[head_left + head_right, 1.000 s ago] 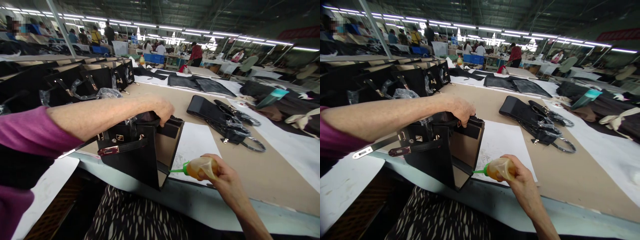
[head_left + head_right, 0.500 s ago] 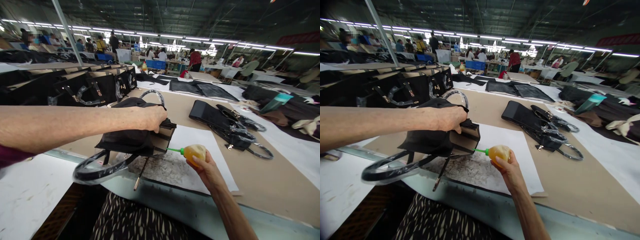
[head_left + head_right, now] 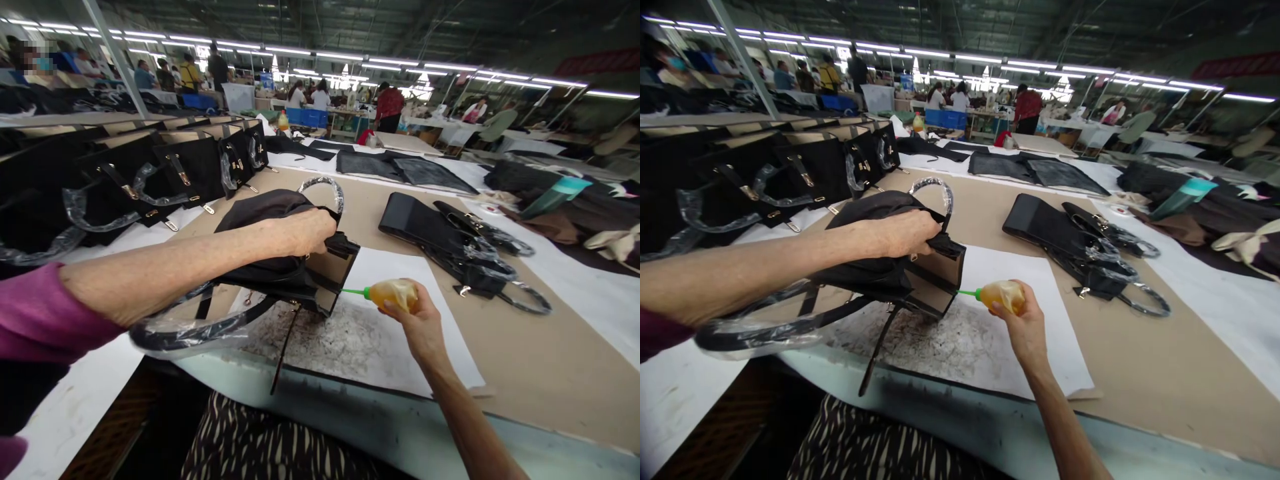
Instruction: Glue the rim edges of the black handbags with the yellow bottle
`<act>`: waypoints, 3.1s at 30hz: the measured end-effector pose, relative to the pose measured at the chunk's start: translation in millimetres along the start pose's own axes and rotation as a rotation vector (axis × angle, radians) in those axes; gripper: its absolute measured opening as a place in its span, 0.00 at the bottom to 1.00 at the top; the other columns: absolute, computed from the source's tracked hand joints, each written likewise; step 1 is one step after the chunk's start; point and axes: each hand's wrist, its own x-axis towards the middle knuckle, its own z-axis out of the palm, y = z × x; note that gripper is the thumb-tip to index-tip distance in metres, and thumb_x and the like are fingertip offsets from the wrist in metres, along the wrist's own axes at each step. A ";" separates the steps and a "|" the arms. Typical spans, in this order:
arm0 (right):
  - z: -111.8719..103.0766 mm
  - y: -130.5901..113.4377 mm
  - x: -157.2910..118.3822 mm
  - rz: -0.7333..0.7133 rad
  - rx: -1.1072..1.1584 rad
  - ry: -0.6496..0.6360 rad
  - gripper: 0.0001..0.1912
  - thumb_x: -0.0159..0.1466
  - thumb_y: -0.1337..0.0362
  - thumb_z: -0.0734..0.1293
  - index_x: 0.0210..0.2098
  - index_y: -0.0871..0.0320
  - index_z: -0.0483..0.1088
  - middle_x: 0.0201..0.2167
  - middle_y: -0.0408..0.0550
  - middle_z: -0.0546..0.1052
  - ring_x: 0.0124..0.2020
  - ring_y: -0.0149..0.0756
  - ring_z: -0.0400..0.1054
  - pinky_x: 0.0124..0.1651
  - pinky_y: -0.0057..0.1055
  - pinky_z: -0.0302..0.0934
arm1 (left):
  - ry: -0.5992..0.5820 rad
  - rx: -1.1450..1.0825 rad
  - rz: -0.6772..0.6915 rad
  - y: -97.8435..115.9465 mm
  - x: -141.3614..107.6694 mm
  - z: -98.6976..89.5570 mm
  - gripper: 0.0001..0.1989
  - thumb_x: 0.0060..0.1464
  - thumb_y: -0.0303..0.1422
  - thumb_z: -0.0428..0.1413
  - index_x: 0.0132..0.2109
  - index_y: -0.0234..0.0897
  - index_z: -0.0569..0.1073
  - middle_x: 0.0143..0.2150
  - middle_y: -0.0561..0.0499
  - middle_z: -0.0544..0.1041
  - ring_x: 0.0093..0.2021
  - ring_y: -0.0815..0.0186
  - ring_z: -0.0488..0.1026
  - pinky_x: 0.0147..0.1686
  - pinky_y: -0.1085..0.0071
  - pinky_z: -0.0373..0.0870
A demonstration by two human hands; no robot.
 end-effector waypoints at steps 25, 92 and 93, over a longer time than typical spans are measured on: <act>-0.5 20.9 12.2 0.098 0.028 -0.035 0.27 0.46 0.58 0.78 0.42 0.55 0.69 0.37 0.44 0.75 0.37 0.42 0.72 0.31 0.35 0.73 | -0.012 -0.148 -0.027 17.2 -32.0 15.3 0.06 0.50 0.27 0.55 0.32 0.28 0.75 0.26 0.43 0.76 0.26 0.64 0.72 0.23 0.71 0.56; 27.5 -41.9 -90.8 0.363 0.226 -0.135 0.23 0.44 0.64 0.79 0.39 0.54 0.70 0.31 0.44 0.75 0.27 0.37 0.70 0.21 0.27 0.67 | 0.212 -0.130 0.047 33.2 -73.4 69.6 0.08 0.57 0.31 0.56 0.42 0.32 0.68 0.40 0.44 0.72 0.42 0.60 0.71 0.42 0.68 0.66; 28.7 -43.3 -92.6 0.357 0.231 -0.132 0.24 0.44 0.64 0.79 0.39 0.54 0.70 0.30 0.44 0.75 0.26 0.37 0.70 0.20 0.27 0.67 | 0.221 -0.130 0.050 33.0 -73.4 70.3 0.08 0.56 0.31 0.56 0.41 0.32 0.68 0.40 0.45 0.72 0.42 0.60 0.71 0.42 0.68 0.66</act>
